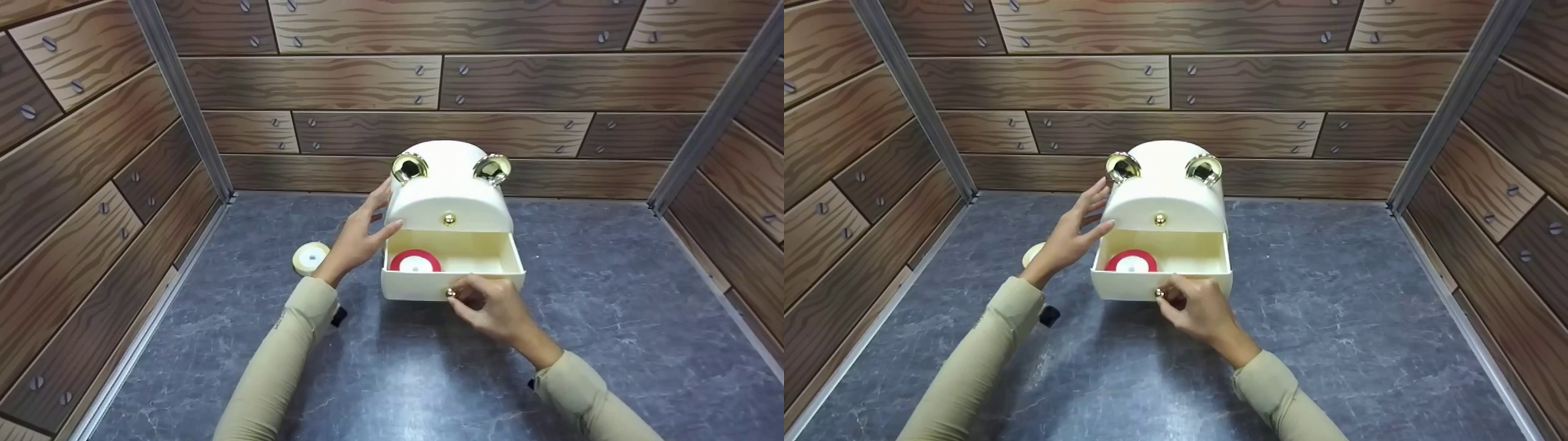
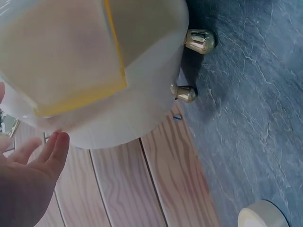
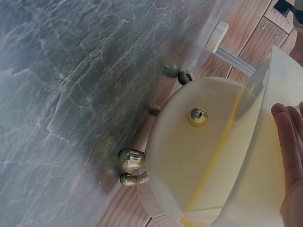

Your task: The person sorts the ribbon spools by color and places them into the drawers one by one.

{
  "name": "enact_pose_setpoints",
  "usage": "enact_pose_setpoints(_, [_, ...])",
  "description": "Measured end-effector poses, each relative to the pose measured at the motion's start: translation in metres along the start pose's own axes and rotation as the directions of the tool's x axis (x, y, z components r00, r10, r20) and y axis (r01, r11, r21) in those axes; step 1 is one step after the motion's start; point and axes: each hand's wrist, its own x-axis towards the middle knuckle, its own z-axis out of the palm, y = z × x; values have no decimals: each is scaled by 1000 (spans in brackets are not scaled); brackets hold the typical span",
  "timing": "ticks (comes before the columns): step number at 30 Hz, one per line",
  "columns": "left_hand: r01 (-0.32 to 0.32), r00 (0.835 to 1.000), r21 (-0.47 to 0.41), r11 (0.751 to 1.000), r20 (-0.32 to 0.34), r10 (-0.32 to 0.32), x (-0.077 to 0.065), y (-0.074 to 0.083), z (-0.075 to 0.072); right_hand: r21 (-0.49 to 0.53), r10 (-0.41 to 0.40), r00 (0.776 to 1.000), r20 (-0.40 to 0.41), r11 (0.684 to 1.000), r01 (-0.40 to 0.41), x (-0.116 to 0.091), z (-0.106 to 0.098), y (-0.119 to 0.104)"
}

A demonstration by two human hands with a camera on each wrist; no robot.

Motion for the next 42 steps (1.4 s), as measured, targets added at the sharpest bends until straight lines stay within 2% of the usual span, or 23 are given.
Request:
enact_pose_setpoints(5, [6, 1000, 83, 997, -1, -6, -2, -3, 0, 8, -11, 1000, -10, 1000, 11, 1, 2, -1])
enact_pose_setpoints(10, [-7, 1000, 106, 994, -4, 8, -3, -6, -1, 22, -22, 1000, -12, 1000, 22, 0, 3, -2])
enact_pose_setpoints(26, [26, 999, 43, 999, 19, -27, -1, -7, -3, 10, 0, 1000, -10, 1000, 0, 3, 3, 1])
enact_pose_setpoints(35, [12, 999, 28, 1000, 39, -13, 0, -9, -5, 18, 13, 1000, -15, 1000, -13, 7, 2, 3])
enact_pose_setpoints(42, [27, 999, 15, 1000, 40, -28, 1, -9, -4, 17, 41, 999, -12, 999, -40, 7, 3, 7])
